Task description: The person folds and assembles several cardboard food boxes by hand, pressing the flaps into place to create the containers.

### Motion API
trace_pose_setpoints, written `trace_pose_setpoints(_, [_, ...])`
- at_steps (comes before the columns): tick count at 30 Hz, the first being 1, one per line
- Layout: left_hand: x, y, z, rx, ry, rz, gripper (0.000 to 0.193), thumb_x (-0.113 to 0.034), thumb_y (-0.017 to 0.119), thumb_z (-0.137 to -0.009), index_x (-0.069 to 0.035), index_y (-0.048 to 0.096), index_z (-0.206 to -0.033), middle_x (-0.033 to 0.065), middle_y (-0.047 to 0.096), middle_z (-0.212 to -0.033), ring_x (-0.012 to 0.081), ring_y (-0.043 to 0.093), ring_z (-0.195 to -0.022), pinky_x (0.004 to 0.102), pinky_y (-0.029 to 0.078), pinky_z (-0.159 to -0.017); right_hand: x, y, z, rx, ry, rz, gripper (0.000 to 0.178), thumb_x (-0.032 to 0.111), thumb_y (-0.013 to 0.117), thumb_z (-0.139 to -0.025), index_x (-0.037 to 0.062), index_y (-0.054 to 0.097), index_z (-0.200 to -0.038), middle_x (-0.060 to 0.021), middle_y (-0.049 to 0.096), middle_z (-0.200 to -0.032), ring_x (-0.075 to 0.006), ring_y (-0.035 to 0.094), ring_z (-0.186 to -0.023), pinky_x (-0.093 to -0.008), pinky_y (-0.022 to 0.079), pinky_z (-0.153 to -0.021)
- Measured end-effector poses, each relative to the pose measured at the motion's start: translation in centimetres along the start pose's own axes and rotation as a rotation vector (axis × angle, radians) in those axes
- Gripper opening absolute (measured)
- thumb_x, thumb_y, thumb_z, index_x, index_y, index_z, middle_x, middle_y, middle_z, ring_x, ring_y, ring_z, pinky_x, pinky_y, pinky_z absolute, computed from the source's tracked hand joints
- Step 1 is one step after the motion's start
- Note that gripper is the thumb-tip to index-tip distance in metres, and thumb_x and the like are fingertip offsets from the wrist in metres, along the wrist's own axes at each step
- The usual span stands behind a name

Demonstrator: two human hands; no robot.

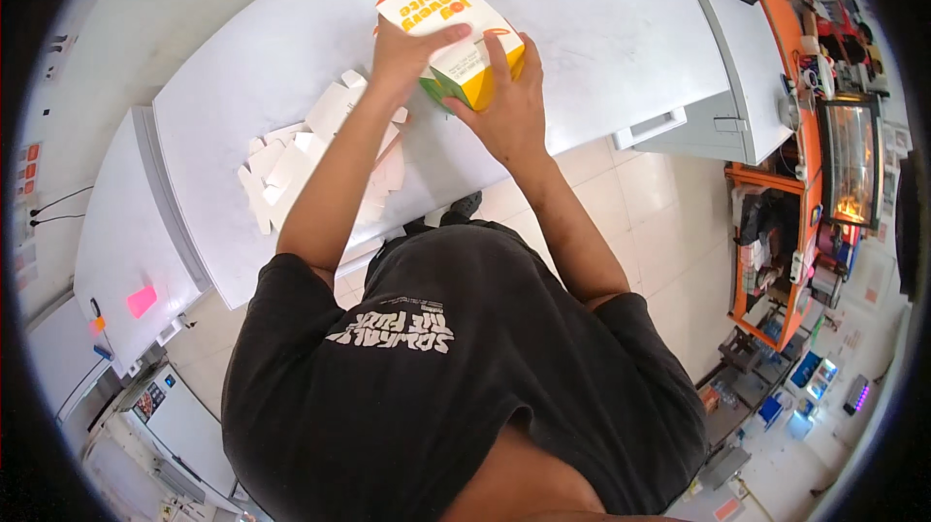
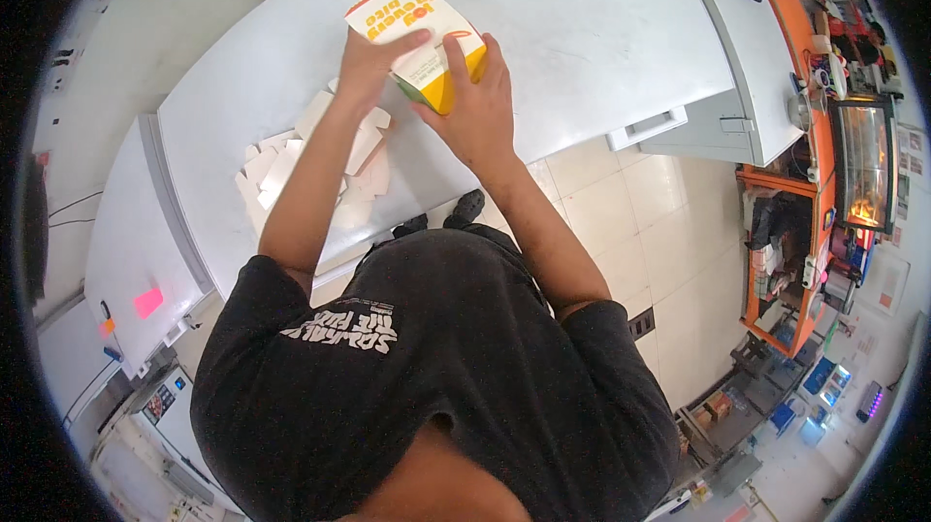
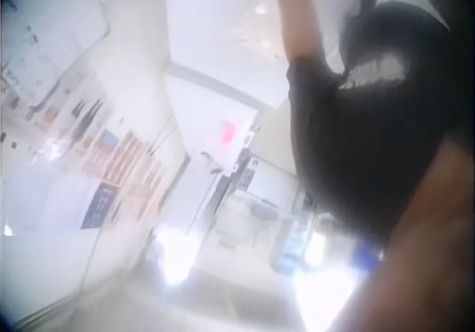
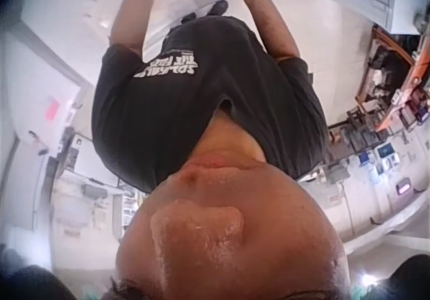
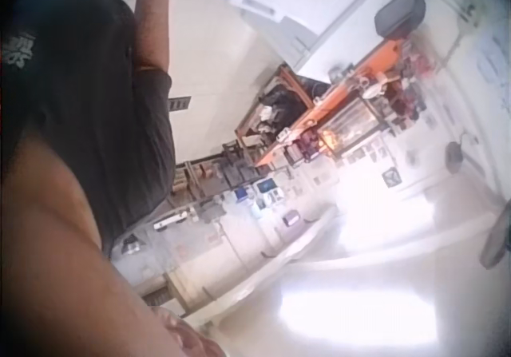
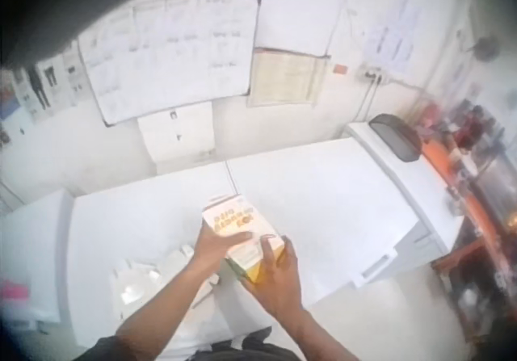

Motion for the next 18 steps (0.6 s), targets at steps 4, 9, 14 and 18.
trace_pose_setpoints(4, [-1.3,0.7,0.4,-0.027,0.431,-0.359,0.063,-0.012,0.083,-0.068,0.001,0.047,-0.118,0.0108,0.063,-0.107,0.0178,0.064,-0.097,0.0314,0.053,-0.081,-1.1,0.6,0.7,0.106,0.151,-0.019,0.097,0.038,0.083,-0.063,0.0111,0.032,-0.142,-0.0342,0.028,-0.136,-0.0472,0.031,-0.128,-0.0481,0.036,-0.102])
trace_pose_setpoints(9, [-2.3,1.5,1.1,-0.1,0.275,-0.17,0.059,-0.013,0.083,-0.069,0.002,0.049,-0.115,0.0113,0.065,-0.102,0.0173,0.065,-0.093,0.0311,0.054,-0.078,-0.5,-0.2,1.1,0.031,0.104,0.151,0.096,0.039,0.084,-0.062,0.0134,0.033,-0.141,-0.0318,0.031,-0.13,-0.0476,0.035,-0.119,-0.0506,0.037,-0.097])
trace_pose_setpoints(14, [-0.7,0.3,0.0,-0.116,0.204,0.004,0.065,-0.016,0.084,-0.067,0.004,0.047,-0.117,0.0134,0.066,-0.102,0.0203,0.067,-0.09,0.0298,0.055,-0.073,1.3,-0.6,0.7,0.012,0.016,0.176,0.088,0.031,0.082,-0.06,0.015,0.041,-0.136,-0.0315,0.032,-0.126,-0.0459,0.037,-0.115,-0.0509,0.038,-0.095])
trace_pose_setpoints(18, [-3.3,1.0,2.1,-0.174,0.61,-0.547,0.063,-0.027,0.081,-0.071,0.005,0.052,-0.116,0.0124,0.065,-0.096,0.0219,0.065,-0.081,0.0319,0.053,-0.072,0.9,0.3,0.8,0.145,0.111,0.174,0.09,0.034,0.082,-0.061,0.0148,0.039,-0.138,-0.0289,0.036,-0.124,-0.0412,0.045,-0.113,-0.0477,0.043,-0.09])
Point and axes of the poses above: each hand's wrist, its own z-axis away from the middle knuckle, its own y-axis out of the palm, x = y × z, the point moved 7 cm from there along -z, towards the middle knuckle
